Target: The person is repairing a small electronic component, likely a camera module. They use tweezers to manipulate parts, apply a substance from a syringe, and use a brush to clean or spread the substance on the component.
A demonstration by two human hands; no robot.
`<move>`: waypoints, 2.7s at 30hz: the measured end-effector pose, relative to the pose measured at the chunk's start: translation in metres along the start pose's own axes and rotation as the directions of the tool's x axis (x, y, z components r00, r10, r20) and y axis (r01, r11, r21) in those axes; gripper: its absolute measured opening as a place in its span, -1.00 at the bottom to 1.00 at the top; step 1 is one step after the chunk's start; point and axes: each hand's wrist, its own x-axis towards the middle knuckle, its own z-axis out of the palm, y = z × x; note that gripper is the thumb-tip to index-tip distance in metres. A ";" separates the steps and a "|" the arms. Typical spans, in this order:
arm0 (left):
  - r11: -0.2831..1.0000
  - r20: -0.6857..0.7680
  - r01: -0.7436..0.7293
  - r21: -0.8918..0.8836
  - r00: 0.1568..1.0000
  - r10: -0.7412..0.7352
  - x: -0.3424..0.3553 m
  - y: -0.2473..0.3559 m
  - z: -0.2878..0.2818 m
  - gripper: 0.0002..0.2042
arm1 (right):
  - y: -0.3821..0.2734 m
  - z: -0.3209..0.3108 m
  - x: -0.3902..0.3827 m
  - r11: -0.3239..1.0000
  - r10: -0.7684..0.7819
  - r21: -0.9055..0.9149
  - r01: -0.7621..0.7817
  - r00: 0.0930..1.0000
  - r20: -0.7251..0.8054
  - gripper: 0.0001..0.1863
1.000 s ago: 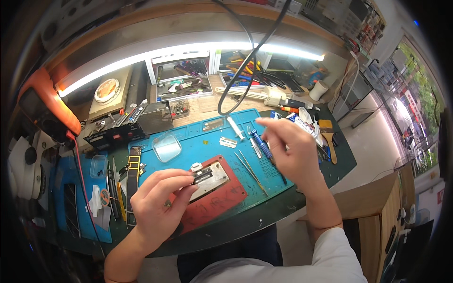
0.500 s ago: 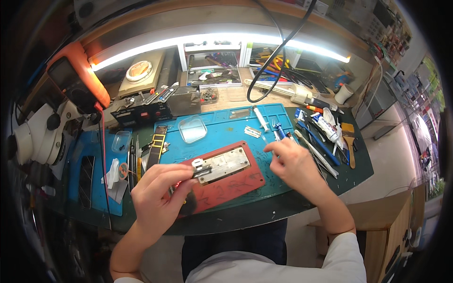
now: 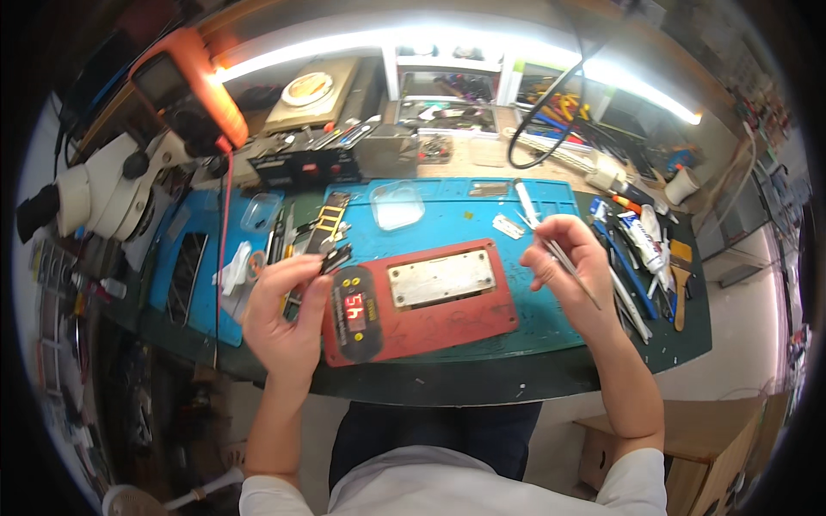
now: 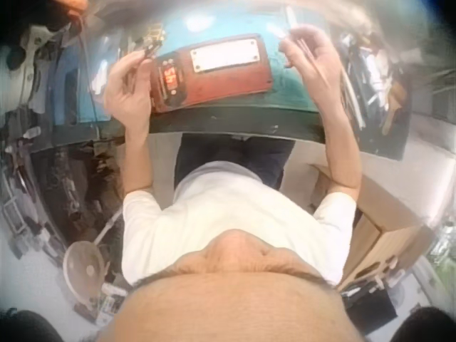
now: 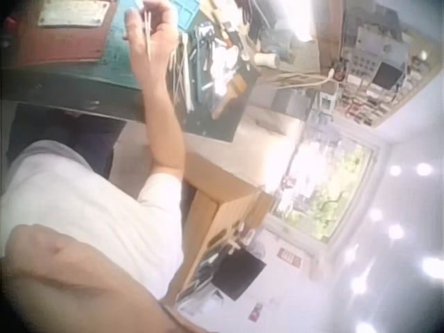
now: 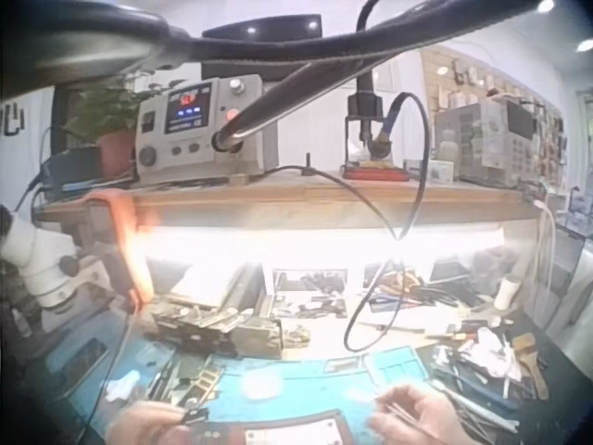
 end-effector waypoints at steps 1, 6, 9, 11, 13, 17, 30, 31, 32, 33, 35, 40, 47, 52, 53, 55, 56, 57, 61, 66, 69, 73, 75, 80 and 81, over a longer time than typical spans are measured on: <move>0.999 -0.015 -0.027 0.017 1.000 0.027 0.000 -0.002 0.003 -0.83 | -0.001 0.006 0.000 1.000 -0.008 0.027 0.009 0.998 -0.063 -0.80; 1.000 -0.034 -0.016 -0.018 0.999 0.016 -0.005 -0.010 0.005 -0.81 | 0.002 0.005 0.000 0.986 -0.131 -0.100 0.130 0.991 -0.007 -0.61; 0.999 -0.042 -0.026 -0.033 0.999 0.025 -0.007 -0.010 0.005 -0.81 | 0.007 0.005 0.001 0.965 -0.188 -0.167 0.204 0.977 0.104 -0.29; 0.998 -0.047 -0.041 -0.039 0.998 0.039 -0.006 -0.009 0.004 -0.81 | 0.010 0.006 0.002 0.948 -0.230 -0.166 0.273 0.944 0.236 -0.02; 0.998 -0.055 -0.045 -0.040 0.998 0.043 -0.007 -0.009 0.003 -0.80 | 0.014 0.004 0.003 0.934 -0.200 -0.207 0.291 0.906 0.372 0.36; 0.998 -0.099 -0.031 -0.060 0.995 0.025 -0.009 -0.011 0.002 -0.80 | 0.005 0.008 0.002 0.881 -0.181 -0.312 0.355 0.863 0.472 0.40; 0.989 -0.139 -0.042 -0.140 0.990 0.022 -0.018 -0.008 -0.003 -0.81 | -0.003 0.014 -0.002 0.747 -0.232 -0.488 0.453 0.864 0.447 0.31; 0.987 -0.130 -0.019 -0.158 0.991 -0.001 -0.019 -0.006 -0.004 -0.82 | -0.004 0.014 -0.002 0.757 -0.233 -0.475 0.449 0.865 0.445 0.31; 0.989 -0.144 -0.045 -0.140 0.989 0.024 -0.018 -0.007 -0.005 -0.81 | -0.004 0.014 -0.002 0.767 -0.235 -0.462 0.445 0.865 0.444 0.31; 0.990 -0.157 -0.069 -0.120 0.986 0.050 -0.017 -0.007 -0.005 -0.81 | -0.004 0.015 -0.002 0.777 -0.236 -0.448 0.442 0.865 0.444 0.31; 0.991 -0.176 -0.101 -0.092 0.981 0.084 -0.016 -0.008 -0.006 -0.79 | -0.006 0.016 -0.004 0.798 -0.216 -0.448 0.403 0.885 0.413 0.31; 0.985 -0.171 -0.148 -0.092 0.976 0.131 -0.004 -0.001 -0.007 -0.78 | -0.007 0.017 -0.005 0.821 -0.201 -0.430 0.377 0.894 0.400 0.30; 0.989 -0.274 -0.075 -0.130 0.961 0.037 0.004 0.008 -0.023 -0.75 | -0.010 0.013 -0.006 0.810 -0.144 -0.490 0.322 0.920 0.366 0.33; 0.984 -0.289 -0.082 -0.160 0.957 0.033 0.012 0.009 -0.015 -0.77 | 0.000 0.014 -0.004 0.739 -0.174 -0.550 0.389 0.899 0.403 0.41; 0.983 -0.271 -0.093 -0.161 0.961 0.047 0.013 0.008 -0.012 -0.77 | 0.000 0.012 -0.003 0.734 -0.172 -0.553 0.395 0.896 0.410 0.44; 0.979 -0.233 -0.115 -0.168 0.970 0.073 0.015 0.004 -0.004 -0.78 | 0.001 0.008 -0.002 0.734 -0.180 -0.536 0.418 0.880 0.441 0.50; 0.981 -0.227 -0.133 -0.143 0.969 0.099 0.014 0.001 -0.001 -0.78 | 0.001 0.006 -0.001 0.739 -0.189 -0.513 0.436 0.866 0.464 0.53; 0.981 -0.219 -0.152 -0.117 0.968 0.124 0.012 -0.003 0.002 -0.78 | 0.001 0.004 0.001 0.744 -0.198 -0.490 0.454 0.851 0.486 0.56; 0.985 -0.139 -0.109 -0.133 0.986 0.090 0.002 -0.003 0.009 -0.79 | 0.005 -0.003 0.003 0.765 -0.392 -0.379 0.521 0.843 0.368 0.46; 0.984 -0.119 -0.177 -0.023 0.978 0.173 -0.003 -0.010 0.008 -0.79 | 0.003 0.002 0.000 0.764 -0.512 -0.437 0.475 0.858 0.038 -0.40; 0.986 -0.123 -0.167 -0.022 0.979 0.163 -0.002 -0.008 0.010 -0.80 | 0.002 0.003 -0.003 0.780 -0.487 -0.434 0.451 0.873 0.032 -0.27; 0.993 -0.081 -0.083 -0.079 0.994 0.077 -0.006 -0.005 0.007 -0.80 | 0.001 0.011 -0.003 0.785 -0.474 -0.457 0.419 0.880 -0.007 -0.19; 0.994 -0.051 -0.057 -0.093 0.997 0.052 -0.006 -0.004 0.007 -0.80 | 0.004 0.004 -0.003 0.789 -0.466 -0.458 0.410 0.885 -0.010 -0.21; 0.995 -0.047 -0.059 -0.082 0.997 0.056 -0.005 -0.005 0.007 -0.81 | 0.008 0.004 0.001 0.795 -0.481 -0.454 0.402 0.874 -0.070 -0.34; 0.995 -0.068 -0.068 -0.070 0.996 0.063 -0.006 -0.006 0.007 -0.81 | 0.009 0.006 0.000 0.818 -0.460 -0.435 0.377 0.882 -0.102 -0.48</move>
